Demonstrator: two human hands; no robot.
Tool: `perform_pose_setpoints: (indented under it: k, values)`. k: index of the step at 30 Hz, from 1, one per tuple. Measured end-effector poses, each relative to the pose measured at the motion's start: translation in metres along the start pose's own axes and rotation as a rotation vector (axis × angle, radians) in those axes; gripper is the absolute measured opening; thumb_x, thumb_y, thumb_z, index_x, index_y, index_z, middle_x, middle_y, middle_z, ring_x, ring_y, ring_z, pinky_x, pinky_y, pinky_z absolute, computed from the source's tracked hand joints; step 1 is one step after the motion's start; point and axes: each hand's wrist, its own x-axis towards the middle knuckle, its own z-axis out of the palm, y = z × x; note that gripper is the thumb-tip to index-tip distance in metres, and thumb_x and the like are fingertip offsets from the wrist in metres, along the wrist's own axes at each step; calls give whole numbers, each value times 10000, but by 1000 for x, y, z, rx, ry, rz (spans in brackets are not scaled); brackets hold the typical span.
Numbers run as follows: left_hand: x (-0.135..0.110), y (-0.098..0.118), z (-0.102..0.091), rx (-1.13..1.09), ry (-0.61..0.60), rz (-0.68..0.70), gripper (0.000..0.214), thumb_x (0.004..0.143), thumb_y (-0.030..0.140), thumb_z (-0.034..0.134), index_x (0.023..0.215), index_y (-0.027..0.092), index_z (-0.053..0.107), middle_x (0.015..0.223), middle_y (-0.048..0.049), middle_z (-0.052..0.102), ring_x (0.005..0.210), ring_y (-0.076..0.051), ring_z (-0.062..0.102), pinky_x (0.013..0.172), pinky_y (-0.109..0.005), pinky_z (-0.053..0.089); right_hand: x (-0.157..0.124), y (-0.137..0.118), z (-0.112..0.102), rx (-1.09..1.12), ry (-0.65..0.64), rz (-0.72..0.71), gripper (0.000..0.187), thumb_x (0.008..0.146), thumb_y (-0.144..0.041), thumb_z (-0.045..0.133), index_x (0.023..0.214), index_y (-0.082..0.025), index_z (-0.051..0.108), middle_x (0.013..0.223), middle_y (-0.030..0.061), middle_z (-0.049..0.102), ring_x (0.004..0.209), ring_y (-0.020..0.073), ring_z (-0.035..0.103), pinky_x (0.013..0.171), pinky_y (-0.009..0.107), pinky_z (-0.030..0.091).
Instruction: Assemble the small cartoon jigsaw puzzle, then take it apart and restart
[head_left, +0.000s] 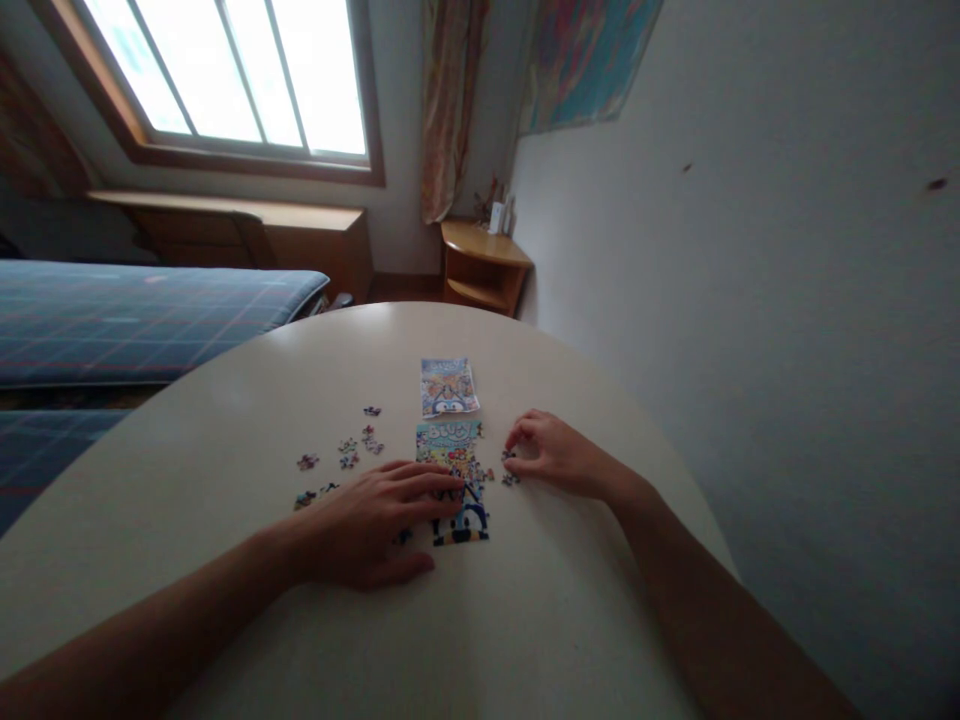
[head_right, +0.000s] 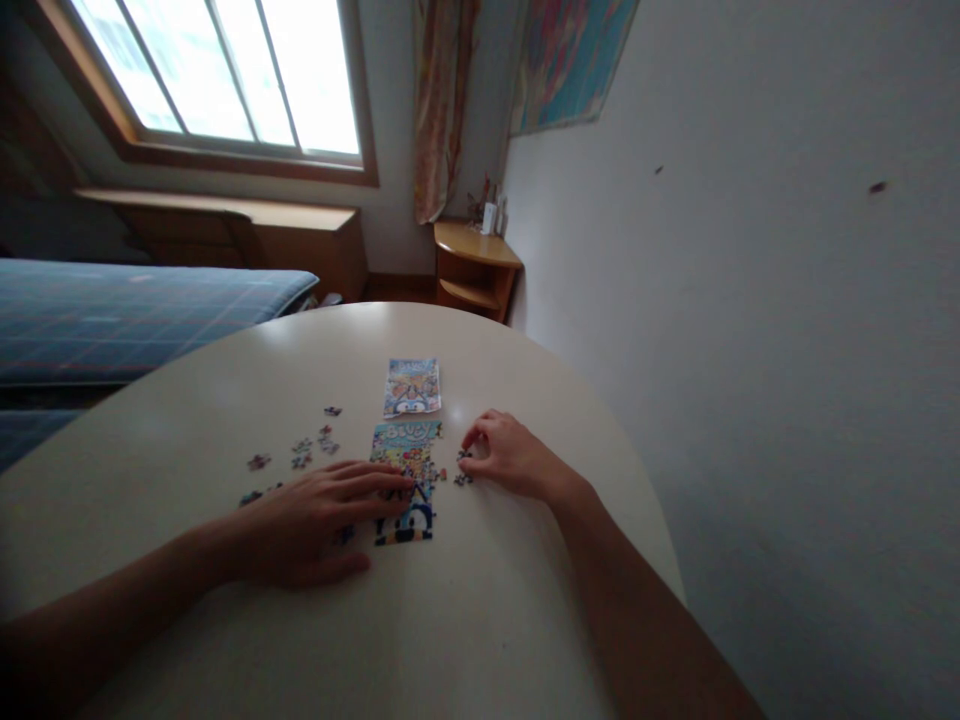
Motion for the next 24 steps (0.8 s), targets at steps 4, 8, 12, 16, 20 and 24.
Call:
perform_pose_setpoints:
  k: [4, 8, 12, 16, 20, 24]
  values:
    - [0, 0, -1, 20, -30, -7, 630, 850, 399, 622, 1442, 309, 427, 1503, -36, 453, 1341, -290, 457, 1120, -485, 378, -1, -3, -1, 5, -3, 41, 198, 738, -281, 747, 876, -159, 677, 887, 61, 638, 805, 181, 572, 736, 294, 445]
    - [0, 1, -2, 6, -18, -11, 620, 853, 400, 622, 1438, 318, 434, 1498, -31, 460, 1338, -288, 463, 1121, -478, 379, -3, -5, 1, 139, -37, 70, 158, 758, -234, 693, 891, -158, 651, 790, 26, 662, 687, 140, 576, 626, 249, 430]
    - [0, 2, -2, 5, -7, -10, 629, 850, 387, 629, 1442, 323, 428, 1500, -30, 459, 1345, -286, 457, 1126, -470, 375, -2, -6, 4, 186, 23, 42, 134, 796, -207, 623, 906, -167, 687, 820, 36, 701, 699, 136, 606, 638, 246, 447]
    - [0, 1, -1, 1, -7, -1, 640, 847, 389, 632, 1447, 326, 421, 1500, -27, 458, 1344, -284, 458, 1125, -472, 378, 1, -11, 6, 256, 69, 68, 151, 806, -219, 623, 920, -171, 710, 816, 37, 727, 710, 142, 645, 661, 252, 476]
    - [0, 1, -1, 3, -6, -12, 639, 847, 388, 630, 1447, 322, 424, 1493, -34, 466, 1343, -289, 458, 1126, -476, 375, 5, -16, 12, 332, 92, 131, 132, 785, -261, 683, 862, -164, 726, 797, 45, 741, 706, 149, 665, 666, 259, 495]
    - [0, 1, -1, 14, -24, -23, 634, 847, 394, 626, 1444, 315, 428, 1499, -32, 459, 1347, -292, 452, 1123, -488, 378, 6, -16, 22, 459, 18, 148, 164, 774, -295, 712, 856, -154, 726, 780, 47, 742, 699, 151, 673, 677, 272, 514]
